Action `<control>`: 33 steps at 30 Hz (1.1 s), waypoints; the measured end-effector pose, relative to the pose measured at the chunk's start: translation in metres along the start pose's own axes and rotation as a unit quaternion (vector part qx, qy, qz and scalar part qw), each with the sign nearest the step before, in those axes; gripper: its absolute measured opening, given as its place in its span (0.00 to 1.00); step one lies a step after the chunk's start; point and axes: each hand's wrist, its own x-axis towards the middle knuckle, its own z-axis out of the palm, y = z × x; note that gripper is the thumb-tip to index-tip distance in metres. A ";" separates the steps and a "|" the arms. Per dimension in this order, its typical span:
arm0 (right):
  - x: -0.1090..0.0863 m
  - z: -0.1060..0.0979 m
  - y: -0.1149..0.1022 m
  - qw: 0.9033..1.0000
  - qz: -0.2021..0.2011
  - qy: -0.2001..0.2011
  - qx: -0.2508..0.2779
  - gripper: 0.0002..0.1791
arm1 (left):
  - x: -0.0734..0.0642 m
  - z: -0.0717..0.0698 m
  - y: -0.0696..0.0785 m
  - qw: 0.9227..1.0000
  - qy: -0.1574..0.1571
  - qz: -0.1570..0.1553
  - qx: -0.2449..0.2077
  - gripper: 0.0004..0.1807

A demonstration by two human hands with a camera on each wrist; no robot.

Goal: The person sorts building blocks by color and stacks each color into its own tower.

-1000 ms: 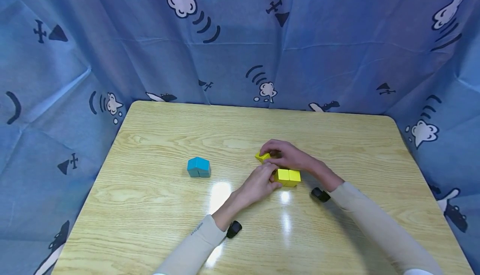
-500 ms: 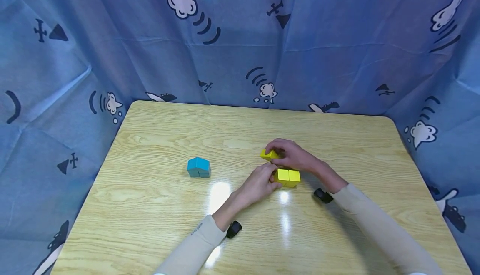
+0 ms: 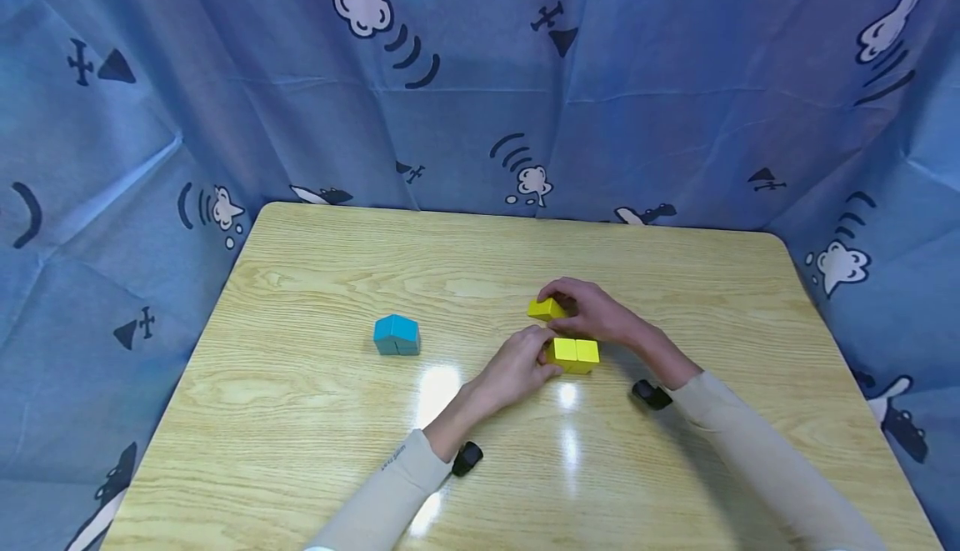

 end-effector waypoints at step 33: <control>-0.052 -0.027 -0.009 0.989 0.057 0.080 0.114 0.24 | 0.000 0.000 0.002 1.000 0.001 -0.015 -0.027 0.17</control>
